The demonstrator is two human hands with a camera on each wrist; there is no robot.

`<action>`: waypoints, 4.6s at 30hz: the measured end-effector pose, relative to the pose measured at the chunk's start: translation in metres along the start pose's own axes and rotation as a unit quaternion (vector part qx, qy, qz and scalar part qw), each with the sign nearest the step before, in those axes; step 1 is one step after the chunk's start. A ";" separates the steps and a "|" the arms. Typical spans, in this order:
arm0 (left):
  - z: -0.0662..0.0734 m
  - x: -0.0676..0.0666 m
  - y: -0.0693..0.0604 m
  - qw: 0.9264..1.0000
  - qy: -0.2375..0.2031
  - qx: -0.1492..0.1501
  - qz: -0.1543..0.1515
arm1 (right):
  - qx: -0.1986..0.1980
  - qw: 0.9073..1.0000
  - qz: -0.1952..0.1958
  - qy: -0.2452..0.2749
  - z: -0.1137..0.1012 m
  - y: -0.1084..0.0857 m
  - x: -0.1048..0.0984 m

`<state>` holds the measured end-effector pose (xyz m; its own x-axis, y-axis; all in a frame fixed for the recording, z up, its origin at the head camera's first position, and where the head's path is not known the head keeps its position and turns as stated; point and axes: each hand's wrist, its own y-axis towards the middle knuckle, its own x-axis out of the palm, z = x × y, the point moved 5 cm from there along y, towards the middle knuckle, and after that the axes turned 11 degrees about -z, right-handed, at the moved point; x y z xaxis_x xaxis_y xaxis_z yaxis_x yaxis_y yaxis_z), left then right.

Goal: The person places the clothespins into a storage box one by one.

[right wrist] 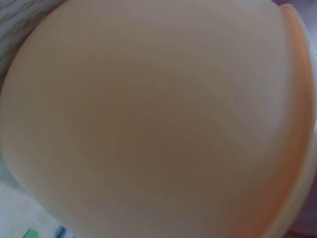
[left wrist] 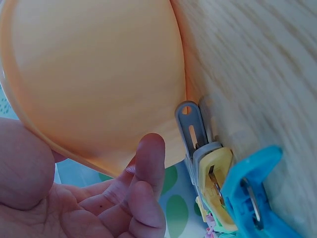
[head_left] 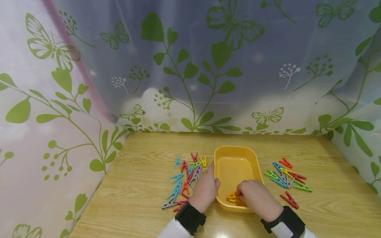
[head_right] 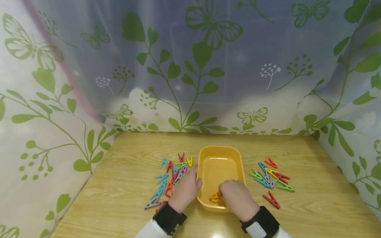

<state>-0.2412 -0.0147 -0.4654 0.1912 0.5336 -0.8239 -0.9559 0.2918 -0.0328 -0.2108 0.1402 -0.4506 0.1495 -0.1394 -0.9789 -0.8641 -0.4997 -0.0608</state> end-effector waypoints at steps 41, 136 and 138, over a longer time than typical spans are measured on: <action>0.000 0.002 0.001 1.000 -0.002 -0.005 0.001 | 0.126 0.987 0.097 -0.006 0.091 -0.053 -0.037; -0.001 0.001 -0.001 1.000 0.007 0.004 0.008 | -0.026 0.997 0.069 -0.032 -0.002 -0.017 -0.008; -0.001 0.002 0.000 1.000 0.007 0.002 0.006 | -0.029 0.997 0.069 -0.029 -0.002 -0.017 -0.007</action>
<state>-0.2408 -0.0149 -0.4674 0.1758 0.5265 -0.8318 -0.9575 0.2879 -0.0201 -0.1963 0.1479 -0.4418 0.0016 -0.1612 -0.9869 -0.8452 -0.5277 0.0849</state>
